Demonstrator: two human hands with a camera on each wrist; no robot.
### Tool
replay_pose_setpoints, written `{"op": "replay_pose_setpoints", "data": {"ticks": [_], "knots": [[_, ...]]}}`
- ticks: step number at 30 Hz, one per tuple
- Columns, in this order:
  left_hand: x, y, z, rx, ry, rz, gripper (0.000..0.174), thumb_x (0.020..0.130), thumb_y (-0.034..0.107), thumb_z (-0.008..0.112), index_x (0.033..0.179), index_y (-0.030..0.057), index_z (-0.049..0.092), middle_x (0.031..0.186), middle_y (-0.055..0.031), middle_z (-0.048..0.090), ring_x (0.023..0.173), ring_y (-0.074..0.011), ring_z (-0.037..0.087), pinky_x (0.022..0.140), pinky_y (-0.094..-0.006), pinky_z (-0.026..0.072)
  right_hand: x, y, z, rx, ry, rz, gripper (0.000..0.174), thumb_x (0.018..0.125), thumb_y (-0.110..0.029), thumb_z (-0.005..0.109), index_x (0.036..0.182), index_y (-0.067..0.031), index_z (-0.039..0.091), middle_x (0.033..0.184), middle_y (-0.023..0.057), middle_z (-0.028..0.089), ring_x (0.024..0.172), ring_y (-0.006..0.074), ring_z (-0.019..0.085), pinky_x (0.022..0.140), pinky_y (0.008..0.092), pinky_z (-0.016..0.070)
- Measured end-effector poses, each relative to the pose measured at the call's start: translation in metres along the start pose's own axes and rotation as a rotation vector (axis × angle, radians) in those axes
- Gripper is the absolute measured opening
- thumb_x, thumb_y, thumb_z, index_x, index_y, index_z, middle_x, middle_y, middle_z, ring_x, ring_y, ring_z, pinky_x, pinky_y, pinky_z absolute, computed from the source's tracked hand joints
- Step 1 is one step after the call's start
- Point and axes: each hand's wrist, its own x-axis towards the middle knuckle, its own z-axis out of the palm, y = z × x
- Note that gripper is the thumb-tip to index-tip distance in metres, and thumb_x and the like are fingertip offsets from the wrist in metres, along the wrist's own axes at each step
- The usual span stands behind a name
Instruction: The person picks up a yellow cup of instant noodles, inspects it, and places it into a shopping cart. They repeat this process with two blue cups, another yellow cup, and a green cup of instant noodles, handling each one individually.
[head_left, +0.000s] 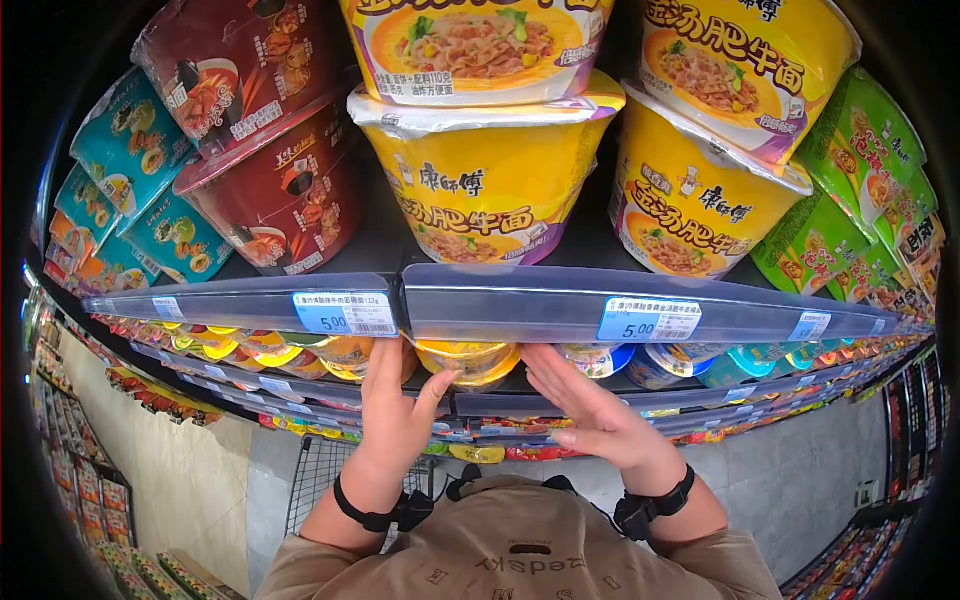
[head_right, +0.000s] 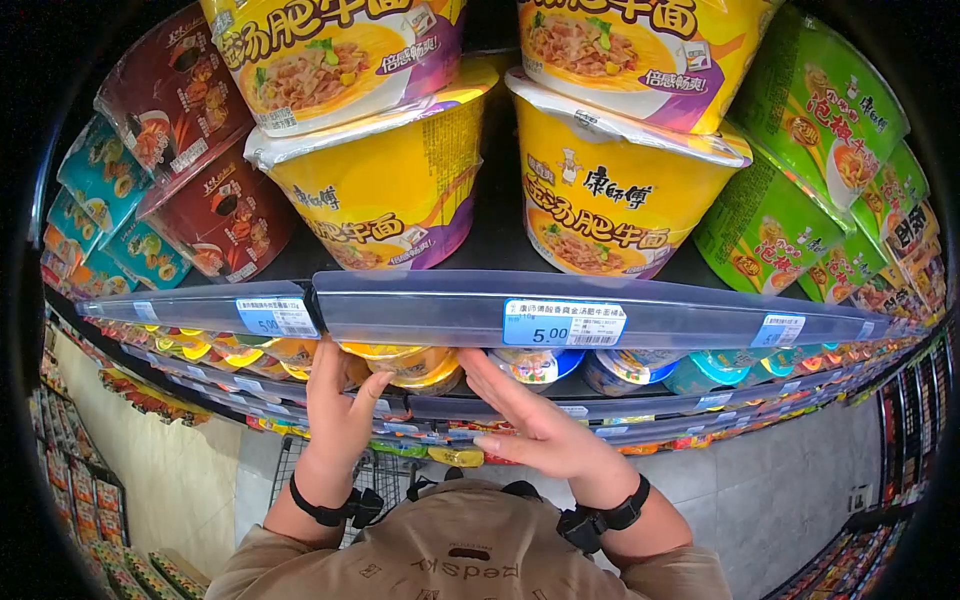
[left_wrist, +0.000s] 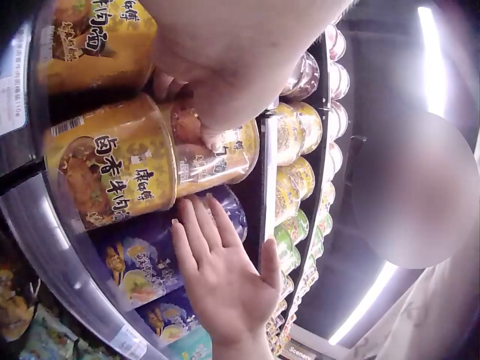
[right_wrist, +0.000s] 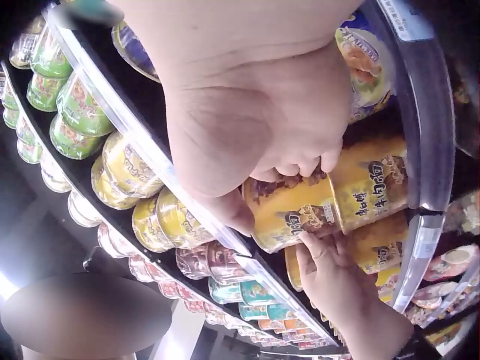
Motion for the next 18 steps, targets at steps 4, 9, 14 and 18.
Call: {"op": "replay_pose_setpoints", "data": {"ticks": [4,9,14,18], "knots": [[-0.001,0.000,0.002,0.024,0.018,0.003,0.073,0.088,0.002,0.081,0.149,-0.0083,0.041,0.140,-0.0232,0.054,0.129,-0.0352,0.061,0.108,-0.0421,0.0504,0.002,0.005,-0.004,0.012,-0.010,-0.018,0.090,0.097,0.001,0.059,0.167,-0.0016,0.002,0.175,0.0175,0.003,0.162,0.0250,0.004,0.130,0.0423,0.0066],[-0.003,0.007,0.005,0.098,0.057,0.051,0.081,0.085,0.005,0.084,0.150,-0.0082,0.039,0.141,-0.0253,0.053,0.129,-0.0376,0.060,0.108,-0.0430,0.0491,-0.003,0.007,-0.010,-0.035,0.002,-0.064,0.086,0.099,-0.001,0.058,0.167,-0.0019,0.005,0.175,0.0164,0.005,0.162,0.0261,0.006,0.130,0.0454,0.0084],[-0.006,0.009,0.012,0.197,0.068,0.037,0.096,0.080,0.013,0.089,0.154,-0.0075,0.031,0.140,-0.0278,0.052,0.130,-0.0409,0.057,0.110,-0.0450,0.0451,-0.009,0.006,-0.017,0.040,0.022,-0.078,0.082,0.100,0.000,0.057,0.167,-0.0023,0.008,0.175,0.0151,0.007,0.162,0.0279,0.007,0.130,0.0465,0.0101],[0.000,0.015,0.018,0.222,0.077,0.027,0.101,0.079,0.017,0.091,0.154,-0.0083,0.029,0.138,-0.0287,0.053,0.129,-0.0417,0.056,0.111,-0.0452,0.0435,-0.014,0.002,-0.018,0.060,0.063,-0.044,0.080,0.101,-0.001,0.056,0.167,-0.0024,0.011,0.175,0.0149,0.009,0.162,0.0297,0.010,0.130,0.0470,0.0123]]}}
